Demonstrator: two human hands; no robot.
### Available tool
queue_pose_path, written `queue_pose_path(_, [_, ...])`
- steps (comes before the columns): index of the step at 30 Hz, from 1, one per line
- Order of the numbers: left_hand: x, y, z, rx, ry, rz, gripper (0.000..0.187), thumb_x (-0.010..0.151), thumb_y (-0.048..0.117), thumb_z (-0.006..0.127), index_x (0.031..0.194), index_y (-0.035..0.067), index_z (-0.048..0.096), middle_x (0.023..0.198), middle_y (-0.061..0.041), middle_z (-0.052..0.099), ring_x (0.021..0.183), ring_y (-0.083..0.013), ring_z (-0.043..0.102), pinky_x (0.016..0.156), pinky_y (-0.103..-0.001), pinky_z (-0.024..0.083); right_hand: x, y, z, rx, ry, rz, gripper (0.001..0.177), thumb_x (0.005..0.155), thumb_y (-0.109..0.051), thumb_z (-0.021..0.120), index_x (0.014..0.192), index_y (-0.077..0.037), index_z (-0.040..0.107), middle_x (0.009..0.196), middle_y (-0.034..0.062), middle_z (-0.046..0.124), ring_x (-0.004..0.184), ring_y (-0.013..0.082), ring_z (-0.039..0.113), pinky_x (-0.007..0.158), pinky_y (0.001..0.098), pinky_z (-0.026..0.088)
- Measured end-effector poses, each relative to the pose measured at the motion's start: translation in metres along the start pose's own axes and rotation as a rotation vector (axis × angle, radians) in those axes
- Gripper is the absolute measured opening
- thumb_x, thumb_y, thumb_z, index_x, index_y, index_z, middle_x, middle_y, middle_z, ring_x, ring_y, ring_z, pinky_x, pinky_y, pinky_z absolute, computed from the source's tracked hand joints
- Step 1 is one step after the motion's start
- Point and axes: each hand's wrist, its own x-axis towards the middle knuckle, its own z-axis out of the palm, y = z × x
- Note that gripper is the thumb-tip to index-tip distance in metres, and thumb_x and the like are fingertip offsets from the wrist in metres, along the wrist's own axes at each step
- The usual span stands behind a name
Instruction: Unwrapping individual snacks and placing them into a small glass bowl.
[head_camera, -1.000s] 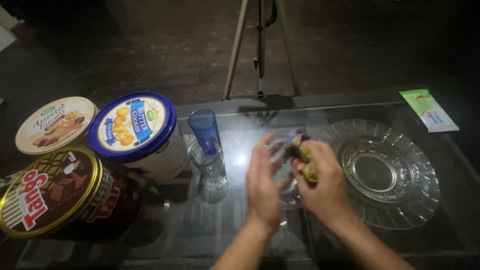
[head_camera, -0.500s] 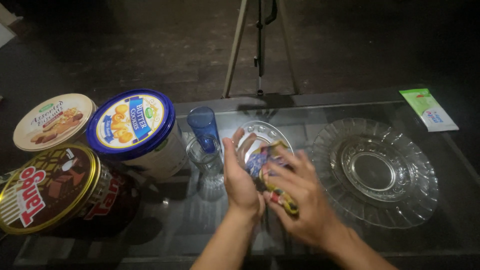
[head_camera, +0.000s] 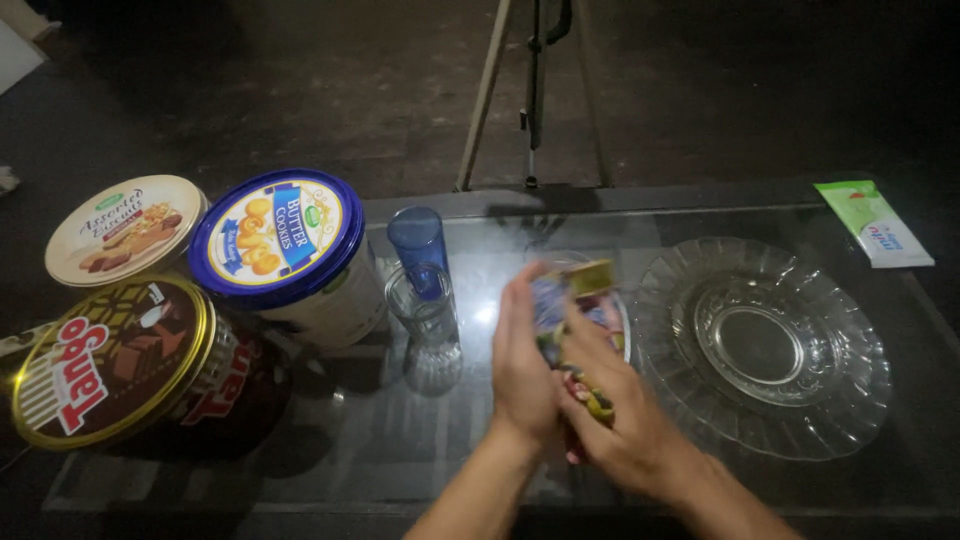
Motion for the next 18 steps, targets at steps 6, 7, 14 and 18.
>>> queue_pose_path(6, [0.011,0.021,0.003,-0.088,0.271,-0.015,0.070,0.100,0.055,0.036,0.146,0.003,0.045,0.130,-0.017,0.062,0.116,-0.0245,0.064,0.101,-0.039,0.052,0.010,0.009,-0.006,-0.235,-0.119,0.105,0.048,0.098,-0.030,0.063,0.141,-0.006,0.059,0.165,0.0097,0.040,0.155,0.0294,0.038,0.125,0.0456,0.030])
queue_pose_path(7, [0.008,0.023,0.007,-0.086,0.268,-0.018,0.070,0.100,0.055,0.036,0.146,0.003,0.045,0.130,-0.017,0.062,0.116,-0.0245,0.064,0.101,-0.039,0.052,0.011,0.011,-0.009,-0.235,-0.115,0.107,0.048,0.098,-0.030,0.063,0.141,-0.006,0.059,0.165,0.0097,0.040,0.155,0.0294,0.038,0.125,0.0456,0.030])
queue_pose_path(14, [-0.009,0.010,0.025,0.137,-0.027,0.034,0.066,0.105,0.052,0.037,0.147,0.002,0.046,0.129,-0.017,0.062,0.115,-0.0226,0.062,0.100,-0.035,0.051,0.007,0.010,-0.016,-0.392,0.243,-0.123,0.065,0.100,-0.026,0.058,0.152,0.008,0.038,0.164,0.0364,0.014,0.153,0.0480,0.014,0.120,0.0581,0.014])
queue_pose_path(18, [-0.009,0.009,0.021,0.034,-0.115,0.027,0.064,0.108,0.052,0.037,0.148,0.002,0.045,0.120,-0.019,0.062,0.105,-0.0250,0.061,0.093,-0.037,0.052,-0.007,0.006,-0.010,-0.073,0.098,0.000,0.063,0.096,-0.020,0.059,0.151,0.006,0.040,0.164,0.0312,0.027,0.153,0.0414,0.027,0.118,0.0480,0.028])
